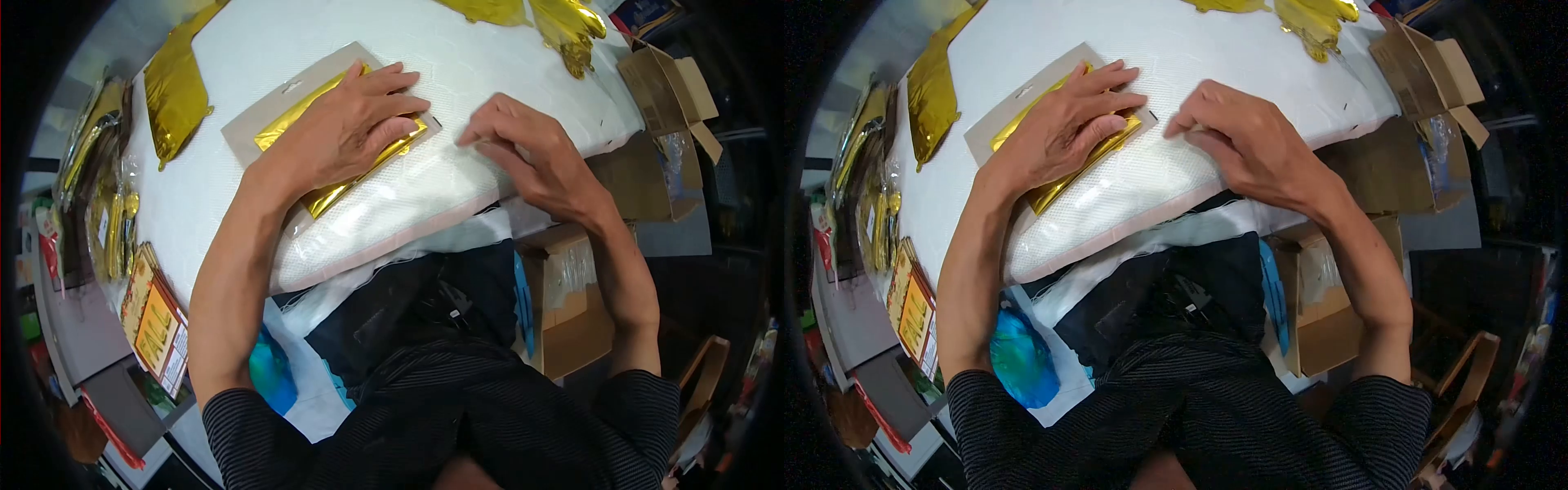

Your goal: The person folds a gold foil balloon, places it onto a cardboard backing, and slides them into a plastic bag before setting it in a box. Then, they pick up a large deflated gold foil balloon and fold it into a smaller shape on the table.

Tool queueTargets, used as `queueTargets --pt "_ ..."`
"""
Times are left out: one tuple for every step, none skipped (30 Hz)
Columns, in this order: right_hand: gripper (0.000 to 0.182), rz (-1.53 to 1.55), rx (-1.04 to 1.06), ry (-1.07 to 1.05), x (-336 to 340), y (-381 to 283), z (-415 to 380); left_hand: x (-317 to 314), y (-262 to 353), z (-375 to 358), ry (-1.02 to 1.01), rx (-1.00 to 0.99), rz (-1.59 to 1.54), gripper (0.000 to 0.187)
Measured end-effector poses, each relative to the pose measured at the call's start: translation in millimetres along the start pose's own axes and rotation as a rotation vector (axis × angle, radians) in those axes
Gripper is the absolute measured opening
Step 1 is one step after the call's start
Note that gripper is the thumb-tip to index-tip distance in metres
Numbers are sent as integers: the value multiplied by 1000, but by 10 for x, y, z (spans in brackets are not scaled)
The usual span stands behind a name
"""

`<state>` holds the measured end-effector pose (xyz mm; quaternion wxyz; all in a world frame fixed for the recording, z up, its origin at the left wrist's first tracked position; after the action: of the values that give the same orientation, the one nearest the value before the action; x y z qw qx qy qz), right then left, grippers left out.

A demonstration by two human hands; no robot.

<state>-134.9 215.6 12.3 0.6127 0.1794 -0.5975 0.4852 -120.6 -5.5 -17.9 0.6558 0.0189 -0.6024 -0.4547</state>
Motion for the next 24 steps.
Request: queueTargets --pt "11 24 -45 27 -9 14 55 10 1 6 10 13 9 33" --pt "11 26 -49 32 -53 46 93 2 -4 8 4 10 11 33" --pt "8 -19 -4 24 -127 78 128 1 -3 10 20 -8 9 33" --pt "7 -64 42 14 -174 105 156 7 -4 13 36 -24 7 33" --pt "7 -64 43 16 -182 134 179 8 -16 10 36 -24 9 33" --pt "8 -66 66 0 -196 149 197 9 -11 6 42 -34 6 33" --pt "10 -68 92 -18 -213 154 210 8 -8 -2 50 -41 3 32" --pt "10 -67 94 -22 -230 158 215 1 -13 -8 53 -37 1 32" --pt "10 -102 116 -17 -242 153 221 -4 -24 -6 51 -35 -5 32" --pt "10 -137 136 -10 -250 142 226 -7 -32 -3 49 -33 -10 31" --pt "10 -137 137 -12 -251 125 233 -8 -34 -2 50 -31 -12 31" --pt "10 -200 154 -4 -247 86 230 -8 -30 -4 56 -39 -3 31" --pt "11 -264 172 4 -247 47 221 -7 -25 -8 62 -46 6 30" --pt "11 -264 174 3 -251 20 208 -7 -27 -12 64 -45 6 30" --pt "13 -295 179 15 -249 -7 194 -6 -27 -13 68 -59 9 30" --pt "16 -326 184 26 -242 -39 176 -5 -26 -16 72 -72 11 30" --pt "16 -327 190 26 -233 -76 156 0 -34 -15 76 -70 14 30" --pt "17 -328 183 12 -224 -114 126 0 -37 -13 70 -67 4 30" --pt "19 -329 175 -2 -214 -156 83 -4 -37 -14 62 -65 -7 30" --pt "19 -330 179 -2 -198 -206 24 -2 -38 -14 65 -64 -5 30" --pt "20 -276 171 -46 -199 -260 -52 -6 -45 -15 55 -38 4 29" --pt "21 -223 163 -90 -201 -313 -119 -10 -54 -20 45 -11 14 30" --pt "18 -124 144 -57 -166 -361 -163 -10 -70 -24 47 -9 15 30" --pt "18 -123 145 -59 -145 -334 -144 -5 -75 -20 60 -36 18 29"
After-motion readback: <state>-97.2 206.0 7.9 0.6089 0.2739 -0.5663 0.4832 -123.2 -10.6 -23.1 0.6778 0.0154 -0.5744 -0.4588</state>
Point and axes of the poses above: each hand's wrist, its own z-axis towards the middle knuckle, its own x-axis out of the back of the hand, y = z × x, the point moved 4 cm from there along z, towards the middle knuckle, and after that the axes turned 14 degrees about -z, right-handed, at the moved point
